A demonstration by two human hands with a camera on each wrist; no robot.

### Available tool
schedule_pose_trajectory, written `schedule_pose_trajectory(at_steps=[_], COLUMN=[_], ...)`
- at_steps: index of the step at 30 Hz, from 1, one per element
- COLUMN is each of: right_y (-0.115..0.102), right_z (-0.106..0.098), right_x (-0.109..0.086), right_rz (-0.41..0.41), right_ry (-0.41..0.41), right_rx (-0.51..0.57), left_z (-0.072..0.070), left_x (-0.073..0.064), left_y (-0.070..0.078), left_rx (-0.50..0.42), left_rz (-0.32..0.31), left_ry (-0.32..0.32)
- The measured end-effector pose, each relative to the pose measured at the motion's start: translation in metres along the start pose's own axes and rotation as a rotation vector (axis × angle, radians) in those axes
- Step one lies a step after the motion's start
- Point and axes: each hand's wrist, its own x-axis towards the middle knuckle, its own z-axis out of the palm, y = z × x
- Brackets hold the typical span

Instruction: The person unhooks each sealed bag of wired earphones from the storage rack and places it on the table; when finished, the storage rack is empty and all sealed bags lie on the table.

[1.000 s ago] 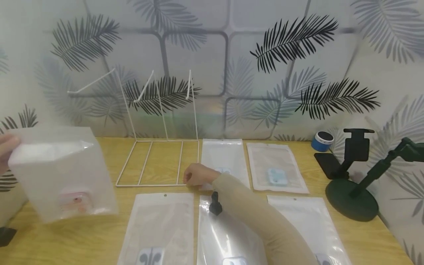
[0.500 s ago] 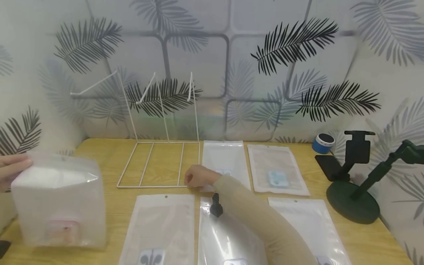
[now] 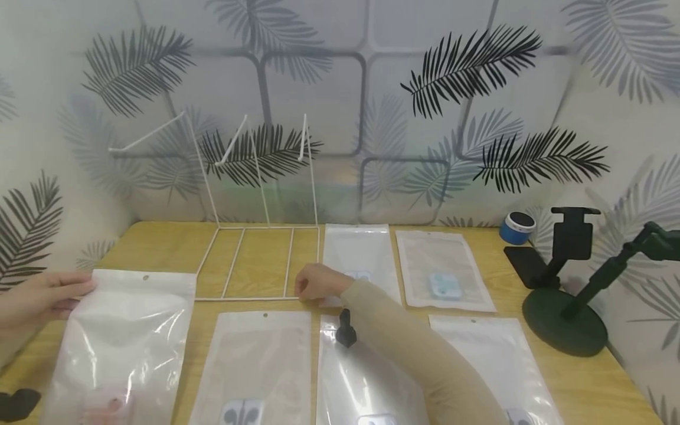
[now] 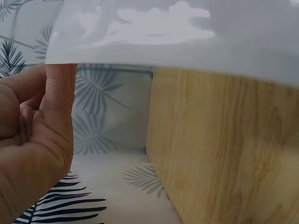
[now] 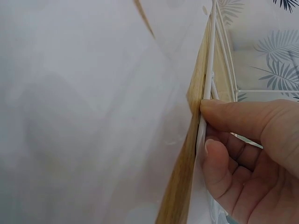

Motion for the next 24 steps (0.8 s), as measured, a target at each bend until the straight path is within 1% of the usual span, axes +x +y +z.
schedule_pose_trajectory(at_steps=[2,4,6,8,13,19,24], right_y=[0.0,0.0,-0.001,0.0,0.001,0.003,0.004], right_z=[0.0,-0.001,-0.001,-0.001,0.0,0.0,0.0], right_x=[0.0,0.0,0.001,0.001,0.002,0.002,0.002], right_rz=[0.0,0.0,0.0,-0.002,-0.004,-0.019,-0.019], right_ry=[-0.002,-0.002,-0.003,-0.003,-0.006,-0.008,-0.01], right_rx=[0.001,-0.001,0.0,-0.001,-0.001,-0.008,-0.005], left_z=[0.004,0.008,0.012,0.014,0.017,0.018,0.019], left_x=[0.004,0.007,0.009,0.01,0.016,0.024,0.031], left_y=[-0.004,-0.007,-0.011,-0.015,-0.025,-0.035,-0.04], left_rx=[0.066,0.13,0.192,0.227,0.25,0.249,0.274], left_rz=[-0.065,-0.107,-0.13,-0.141,-0.153,-0.208,-0.237], left_ry=[0.023,0.052,0.073,0.076,0.036,0.045,0.05])
